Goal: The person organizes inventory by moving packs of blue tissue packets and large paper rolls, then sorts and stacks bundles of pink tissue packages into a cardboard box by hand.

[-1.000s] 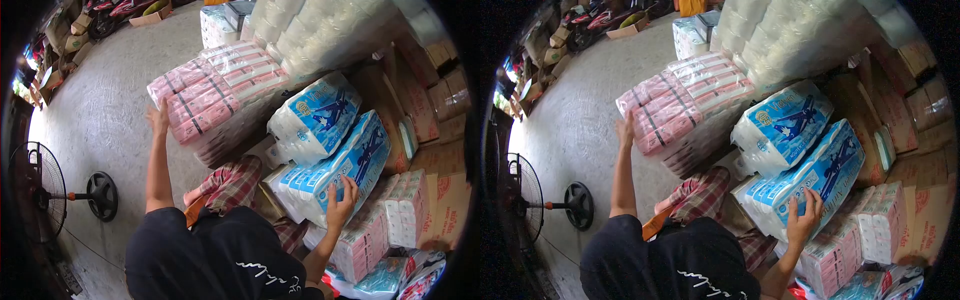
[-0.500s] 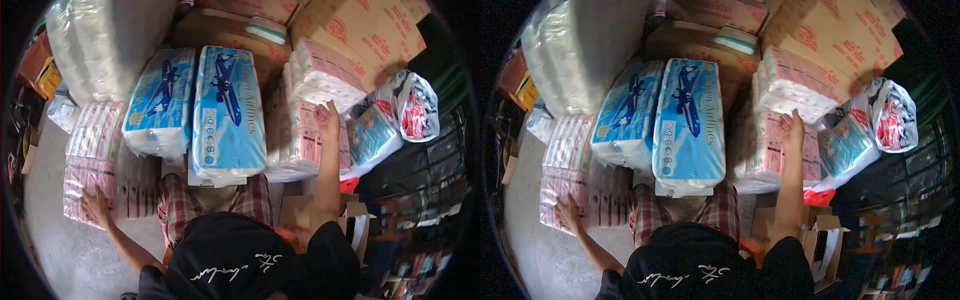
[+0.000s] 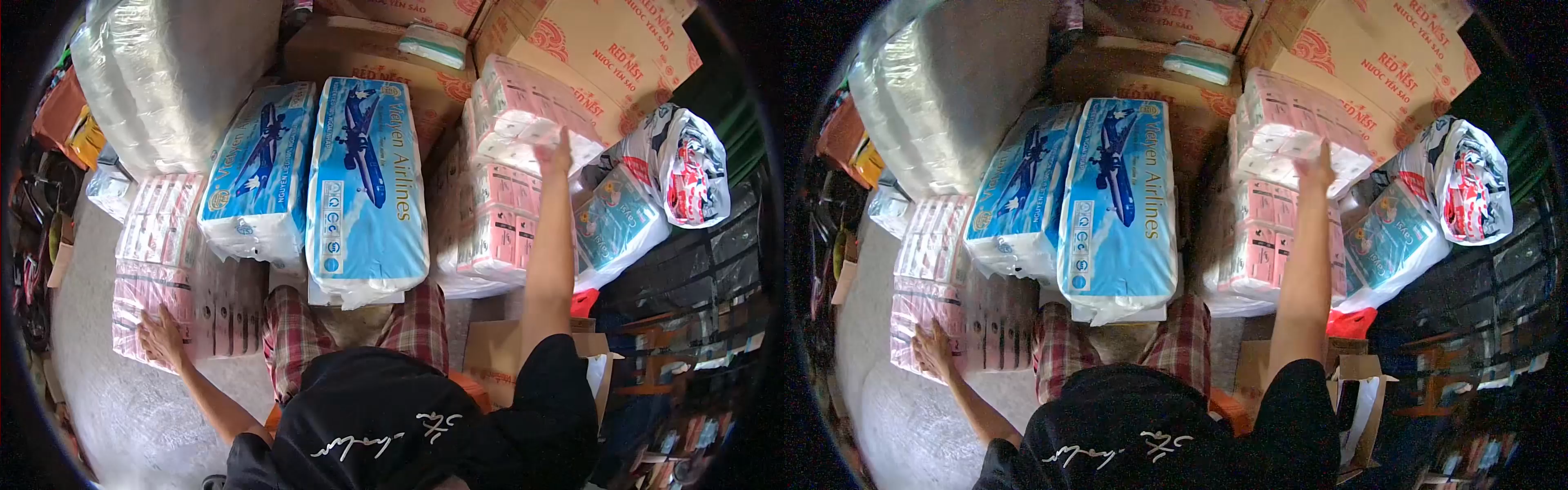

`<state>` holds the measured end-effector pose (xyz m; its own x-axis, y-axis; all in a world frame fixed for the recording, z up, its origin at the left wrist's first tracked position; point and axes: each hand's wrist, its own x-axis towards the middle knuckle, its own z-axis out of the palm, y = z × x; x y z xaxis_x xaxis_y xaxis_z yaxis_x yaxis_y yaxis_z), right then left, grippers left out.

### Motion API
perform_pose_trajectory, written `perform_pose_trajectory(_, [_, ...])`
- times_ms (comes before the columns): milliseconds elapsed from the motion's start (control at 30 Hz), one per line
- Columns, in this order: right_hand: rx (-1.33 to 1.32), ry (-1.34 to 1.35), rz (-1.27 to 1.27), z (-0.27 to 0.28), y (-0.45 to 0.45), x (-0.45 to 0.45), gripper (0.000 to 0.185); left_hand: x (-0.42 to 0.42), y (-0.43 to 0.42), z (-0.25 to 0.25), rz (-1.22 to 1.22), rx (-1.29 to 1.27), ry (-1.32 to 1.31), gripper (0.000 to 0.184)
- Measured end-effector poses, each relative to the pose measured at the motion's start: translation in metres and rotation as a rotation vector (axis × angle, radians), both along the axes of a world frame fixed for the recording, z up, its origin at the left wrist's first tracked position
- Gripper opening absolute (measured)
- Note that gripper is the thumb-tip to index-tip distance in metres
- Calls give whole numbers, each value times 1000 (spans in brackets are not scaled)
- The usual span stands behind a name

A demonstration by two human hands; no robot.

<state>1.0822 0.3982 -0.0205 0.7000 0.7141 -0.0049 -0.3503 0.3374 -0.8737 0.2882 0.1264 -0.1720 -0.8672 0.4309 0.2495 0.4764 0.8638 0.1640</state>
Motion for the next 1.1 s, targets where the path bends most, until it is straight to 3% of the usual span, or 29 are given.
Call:
perform_pose_trajectory(67, [-95,145,236,-2,-7,-31,60,3,2,4,7,-5,3,72])
perform_pose_trajectory(100, [-178,340,122,0,-3,-51,67,4,2,5,21,-11,6,72])
perform_pose_trajectory(200, [-82,400,183,7,5,-61,76,5,4,4,31,-13,19,72])
perform_pose_trajectory(367, [105,392,206,27,30,-33,60,10,8,9,47,-3,19,69])
perform_pose_trajectory(433, [125,642,288,36,37,-29,60,12,7,9,70,-17,19,67])
perform_pose_trajectory(467, [122,641,286,33,36,-29,60,9,7,6,63,-7,27,67])
perform_pose_trajectory(533, [-392,475,95,55,23,-66,66,9,9,5,64,12,29,67])
perform_pose_trajectory(567, [-497,307,106,55,28,-68,70,10,9,6,59,17,30,67])
perform_pose_trajectory(600, [-498,303,116,53,32,-68,70,10,8,7,55,19,33,67])
perform_pose_trajectory(667, [-339,-8,273,46,34,-66,63,7,6,5,47,40,27,67])
perform_pose_trajectory(767, [-111,53,183,31,59,-58,51,5,7,3,39,64,26,66])
perform_pose_trajectory(900, [21,164,146,3,85,-25,50,2,5,2,17,73,7,70])
perform_pose_trajectory(967, [190,104,403,0,75,-20,42,1,4,-1,3,83,6,69])
perform_pose_trajectory(1100, [352,112,640,29,7,-46,45,-2,5,-4,2,90,27,68])
